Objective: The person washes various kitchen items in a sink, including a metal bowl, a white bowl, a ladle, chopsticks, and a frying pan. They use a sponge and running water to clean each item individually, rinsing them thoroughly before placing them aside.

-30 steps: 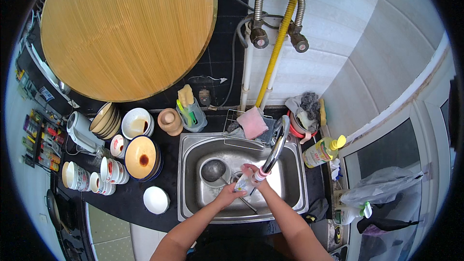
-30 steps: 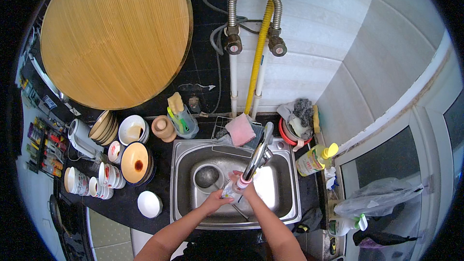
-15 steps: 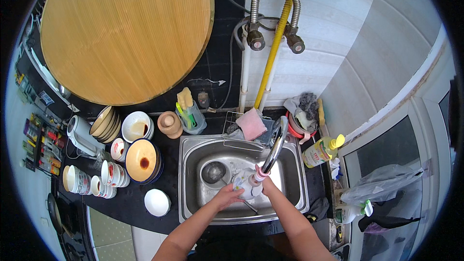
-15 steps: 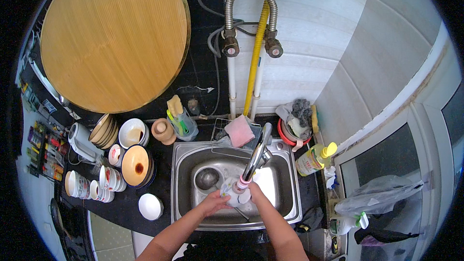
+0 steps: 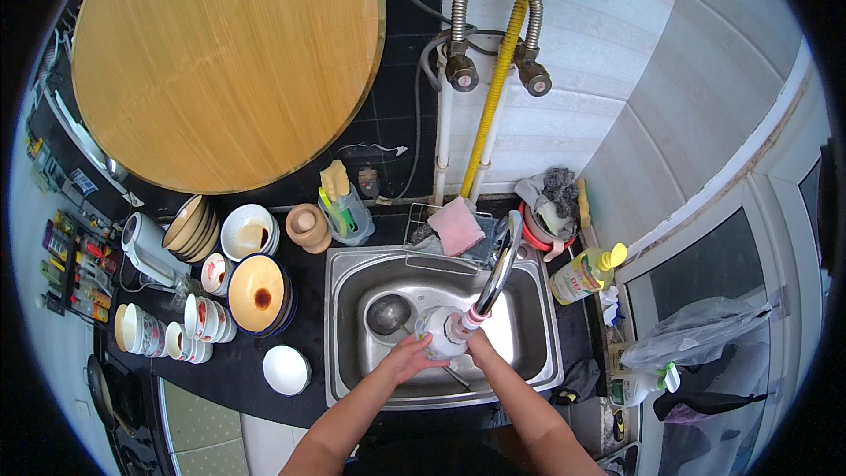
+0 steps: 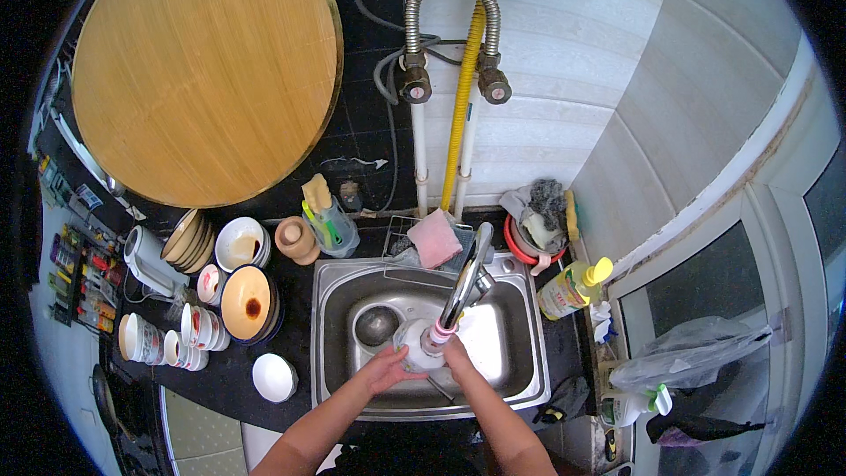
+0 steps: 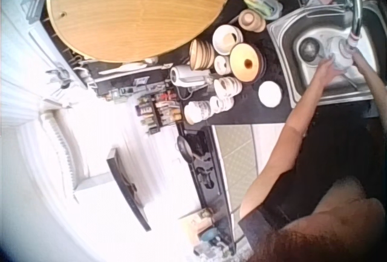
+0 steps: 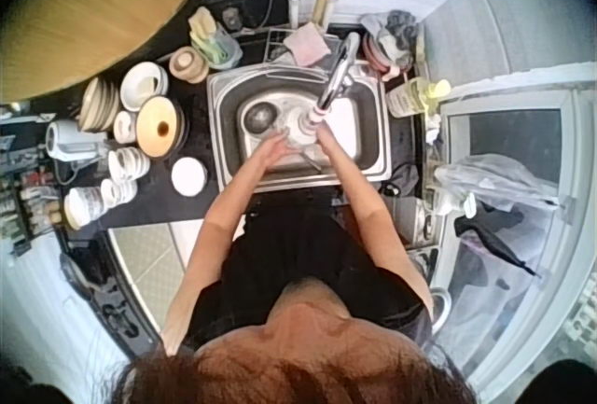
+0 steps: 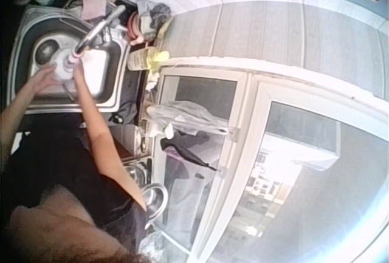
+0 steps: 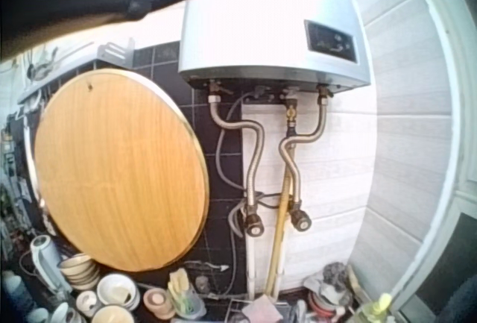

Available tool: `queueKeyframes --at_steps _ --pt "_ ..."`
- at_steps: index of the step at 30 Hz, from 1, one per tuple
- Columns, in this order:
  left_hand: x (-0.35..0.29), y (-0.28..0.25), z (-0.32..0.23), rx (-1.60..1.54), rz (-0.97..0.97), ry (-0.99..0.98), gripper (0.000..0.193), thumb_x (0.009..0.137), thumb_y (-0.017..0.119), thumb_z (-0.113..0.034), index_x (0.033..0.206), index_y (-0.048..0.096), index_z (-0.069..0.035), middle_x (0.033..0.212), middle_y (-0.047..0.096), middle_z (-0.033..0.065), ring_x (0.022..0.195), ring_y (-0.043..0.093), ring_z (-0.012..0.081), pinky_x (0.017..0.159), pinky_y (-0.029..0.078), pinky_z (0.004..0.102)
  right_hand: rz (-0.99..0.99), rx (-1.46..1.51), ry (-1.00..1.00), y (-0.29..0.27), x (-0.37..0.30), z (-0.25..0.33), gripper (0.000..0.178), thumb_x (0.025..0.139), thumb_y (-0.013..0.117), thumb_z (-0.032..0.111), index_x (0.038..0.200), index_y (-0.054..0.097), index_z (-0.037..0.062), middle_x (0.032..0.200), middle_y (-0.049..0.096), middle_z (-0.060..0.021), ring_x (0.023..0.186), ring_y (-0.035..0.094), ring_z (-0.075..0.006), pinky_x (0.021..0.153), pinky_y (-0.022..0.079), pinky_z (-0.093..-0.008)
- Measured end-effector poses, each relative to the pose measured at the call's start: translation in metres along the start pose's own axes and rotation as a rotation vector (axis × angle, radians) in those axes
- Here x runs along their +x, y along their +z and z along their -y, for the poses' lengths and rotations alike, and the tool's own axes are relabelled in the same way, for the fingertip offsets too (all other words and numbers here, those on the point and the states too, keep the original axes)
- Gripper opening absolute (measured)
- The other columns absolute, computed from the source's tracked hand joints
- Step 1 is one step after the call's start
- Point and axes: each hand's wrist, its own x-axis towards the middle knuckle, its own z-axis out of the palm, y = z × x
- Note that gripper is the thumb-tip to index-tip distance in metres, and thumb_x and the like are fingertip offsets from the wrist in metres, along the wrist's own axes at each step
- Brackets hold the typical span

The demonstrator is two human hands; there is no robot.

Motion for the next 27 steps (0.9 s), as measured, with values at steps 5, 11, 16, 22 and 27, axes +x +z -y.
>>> queueKeyframes --at_steps 5,11,16,22,27 --pt "0.005 -0.01 -0.004 0.023 0.023 -0.047 0.039 0.087 0.045 -0.022 0.121 0.036 -0.005 0.124 0.041 0.0109 0.111 0.044 0.0286 0.086 0.038 0.0571 0.011 0.403 -0.009 -0.001 -0.017 0.0 0.041 0.085 0.047 0.037 0.113 0.046 0.0074 0.105 0.056 -0.0068 0.096 0.054 -0.0173 0.08 0.045 -0.0326" --pt "0.026 -0.029 -0.008 0.328 -0.236 -0.031 0.043 0.087 0.042 -0.038 0.115 0.042 -0.005 0.118 0.046 0.0113 0.094 0.055 0.0249 0.067 0.051 0.0393 0.077 0.722 0.013 -0.004 -0.043 -0.013 0.038 0.086 0.047 0.032 0.112 0.045 0.0048 0.108 0.055 -0.0097 0.1 0.053 -0.0186 0.086 0.044 -0.0337" --pt "0.043 0.013 0.021 0.867 -0.65 0.468 0.054 0.086 0.043 -0.037 0.119 0.034 0.004 0.111 0.048 0.0197 0.101 0.05 0.0301 0.083 0.041 0.0405 0.083 0.753 -0.143 0.014 -0.057 -0.002 0.031 0.086 0.049 0.025 0.109 0.046 0.0044 0.105 0.056 -0.0108 0.098 0.054 -0.0191 0.083 0.046 -0.0337" --pt "0.039 0.059 0.045 1.721 -0.934 1.016 0.051 0.078 0.054 -0.026 0.111 0.043 0.011 0.104 0.051 0.0272 0.1 0.048 0.0366 0.09 0.035 0.0358 0.07 0.704 -0.209 0.001 -0.042 -0.032 0.031 0.085 0.05 0.022 0.11 0.044 0.0043 0.106 0.054 -0.0108 0.097 0.055 -0.0192 0.08 0.048 -0.0345" --pt "0.061 0.018 0.009 0.811 -0.695 0.551 0.039 0.082 0.05 -0.033 0.095 0.057 0.003 0.087 0.06 0.0167 0.081 0.056 0.0229 0.074 0.042 0.0306 0.061 0.744 -0.178 0.028 -0.08 0.009 0.025 0.087 0.044 0.014 0.11 0.042 0.003 0.108 0.053 -0.0108 0.099 0.053 -0.0227 0.082 0.047 -0.0351"
